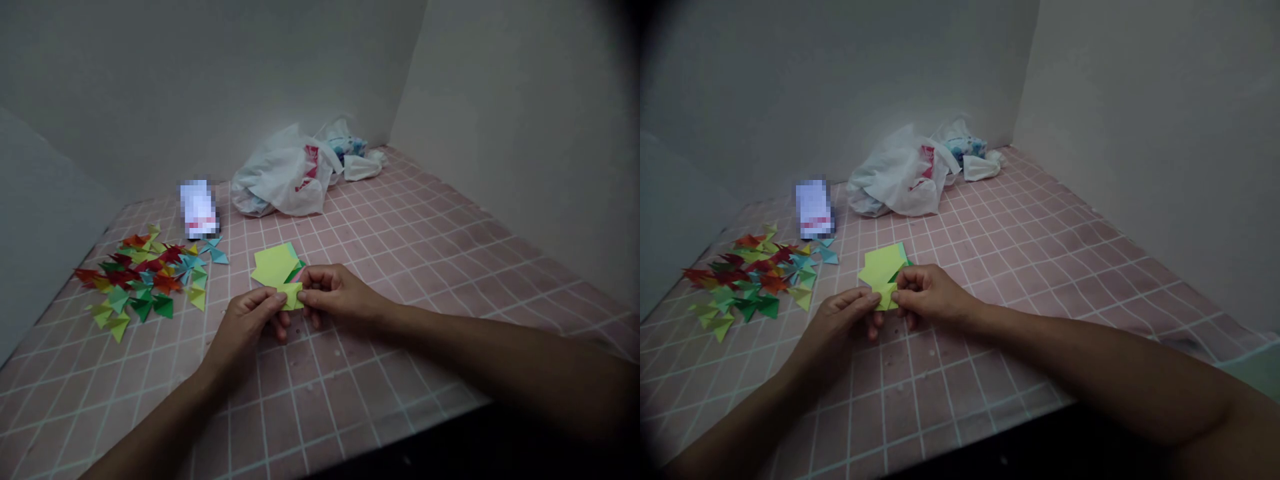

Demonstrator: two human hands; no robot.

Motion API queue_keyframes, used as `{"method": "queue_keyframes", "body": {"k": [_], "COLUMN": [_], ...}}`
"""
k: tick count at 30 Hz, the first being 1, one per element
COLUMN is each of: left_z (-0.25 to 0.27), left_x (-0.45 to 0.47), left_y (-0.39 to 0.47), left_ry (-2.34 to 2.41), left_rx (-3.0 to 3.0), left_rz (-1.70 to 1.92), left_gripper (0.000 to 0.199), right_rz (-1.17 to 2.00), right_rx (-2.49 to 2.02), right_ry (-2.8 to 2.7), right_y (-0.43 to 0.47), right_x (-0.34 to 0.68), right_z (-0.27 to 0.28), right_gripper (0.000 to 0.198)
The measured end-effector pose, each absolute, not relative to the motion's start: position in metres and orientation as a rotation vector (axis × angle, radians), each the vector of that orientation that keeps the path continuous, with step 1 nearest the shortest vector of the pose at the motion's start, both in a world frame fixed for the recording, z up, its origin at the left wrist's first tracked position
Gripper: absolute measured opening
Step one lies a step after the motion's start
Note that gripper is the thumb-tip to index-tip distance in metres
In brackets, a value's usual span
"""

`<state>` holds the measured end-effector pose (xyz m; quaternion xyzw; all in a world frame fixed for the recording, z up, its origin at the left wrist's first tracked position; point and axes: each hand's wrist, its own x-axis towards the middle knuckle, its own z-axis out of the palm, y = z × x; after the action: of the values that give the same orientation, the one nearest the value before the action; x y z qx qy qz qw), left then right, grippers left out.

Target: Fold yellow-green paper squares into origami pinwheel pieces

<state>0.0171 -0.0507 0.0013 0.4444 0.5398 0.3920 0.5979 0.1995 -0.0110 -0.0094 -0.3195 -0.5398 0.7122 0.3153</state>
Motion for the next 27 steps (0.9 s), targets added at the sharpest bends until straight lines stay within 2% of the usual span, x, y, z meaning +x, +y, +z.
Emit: {"method": "queue_keyframes", "body": {"k": [9, 16, 27], "left_z": [0.0011, 0.0026, 0.0018], "left_x": [0.0181, 0.0190, 0.0175], "left_y": [-0.0515, -0.0510, -0.0485], "left_ry": [1.278, 1.274, 1.249], "left_rx": [1.170, 1.018, 0.999], "left_rz": [0.889, 0.913, 0.902], "left_gripper": [0.026, 0.030, 0.026], "right_rz": [1.791, 1.892, 1.871], "right_rx": [-0.950, -0.821, -0.798], "right_ry": [-1.434, -1.381, -1.408], "right_y": [-0.0142, -0.0118, -0.0119], "right_x": [0.1974, 0.1994, 0.1998], "right_z": [-0.0063, -0.0067, -0.0086], "right_gripper": [0.017, 0.010, 0.023]}}
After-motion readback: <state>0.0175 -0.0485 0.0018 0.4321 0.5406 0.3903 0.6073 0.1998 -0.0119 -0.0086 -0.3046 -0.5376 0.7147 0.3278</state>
